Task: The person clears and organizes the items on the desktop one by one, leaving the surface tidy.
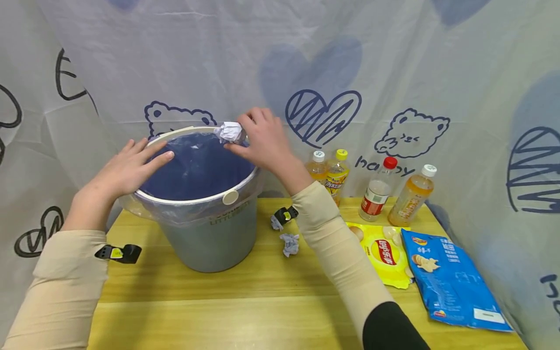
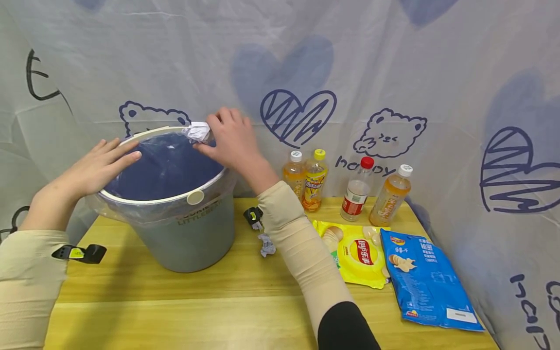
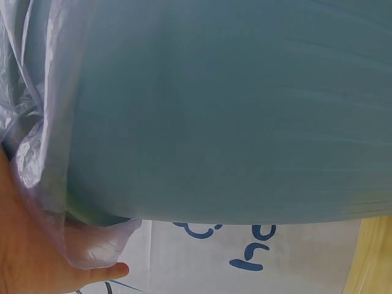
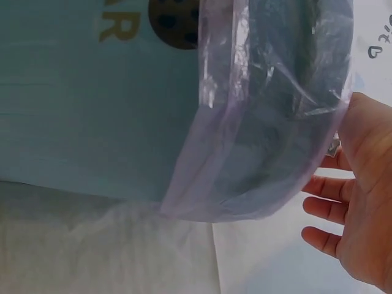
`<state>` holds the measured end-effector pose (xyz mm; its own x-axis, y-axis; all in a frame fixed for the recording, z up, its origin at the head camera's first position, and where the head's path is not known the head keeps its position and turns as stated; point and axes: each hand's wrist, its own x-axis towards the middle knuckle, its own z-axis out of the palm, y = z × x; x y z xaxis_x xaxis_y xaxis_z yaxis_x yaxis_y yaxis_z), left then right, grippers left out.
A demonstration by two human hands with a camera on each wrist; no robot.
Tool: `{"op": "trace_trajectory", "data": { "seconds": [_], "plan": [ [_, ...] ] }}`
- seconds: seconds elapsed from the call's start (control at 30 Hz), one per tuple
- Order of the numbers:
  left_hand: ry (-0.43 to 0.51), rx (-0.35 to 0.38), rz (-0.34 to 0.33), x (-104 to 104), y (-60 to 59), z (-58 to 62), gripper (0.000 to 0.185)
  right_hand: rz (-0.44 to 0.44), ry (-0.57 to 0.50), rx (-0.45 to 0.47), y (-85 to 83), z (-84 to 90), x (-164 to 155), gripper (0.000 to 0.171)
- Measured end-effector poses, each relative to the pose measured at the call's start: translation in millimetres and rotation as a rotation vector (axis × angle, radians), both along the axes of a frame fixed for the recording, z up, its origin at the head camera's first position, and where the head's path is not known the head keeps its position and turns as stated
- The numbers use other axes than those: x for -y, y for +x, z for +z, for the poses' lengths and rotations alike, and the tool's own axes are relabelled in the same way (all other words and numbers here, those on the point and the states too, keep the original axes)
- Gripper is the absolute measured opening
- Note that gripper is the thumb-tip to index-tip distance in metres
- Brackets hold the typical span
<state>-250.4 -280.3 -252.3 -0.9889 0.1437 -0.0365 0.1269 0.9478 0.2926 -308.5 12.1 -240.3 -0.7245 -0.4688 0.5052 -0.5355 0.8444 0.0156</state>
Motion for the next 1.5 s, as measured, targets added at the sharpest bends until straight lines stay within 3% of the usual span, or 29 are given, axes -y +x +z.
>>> {"op": "trace_trajectory", "data": {
  "seconds": [0.7,1.13,1.5],
  "plan": [
    [-0.001,0.005,0.013,-1,1.1,-0.9,0.08,-0.011,0.08,0.117,-5.8,6.5,21,0.061],
    [0.014,0.009,0.011,-1,2.1,-0.1,0.08,0.02,0.017,0.069,5.7,6.5,9,0.062],
    [0.015,0.013,0.014,-1,1.2,1.5,0.08,0.083,-0.057,-0.031,12.4,-4.8,-12,0.057]
  ]
}}
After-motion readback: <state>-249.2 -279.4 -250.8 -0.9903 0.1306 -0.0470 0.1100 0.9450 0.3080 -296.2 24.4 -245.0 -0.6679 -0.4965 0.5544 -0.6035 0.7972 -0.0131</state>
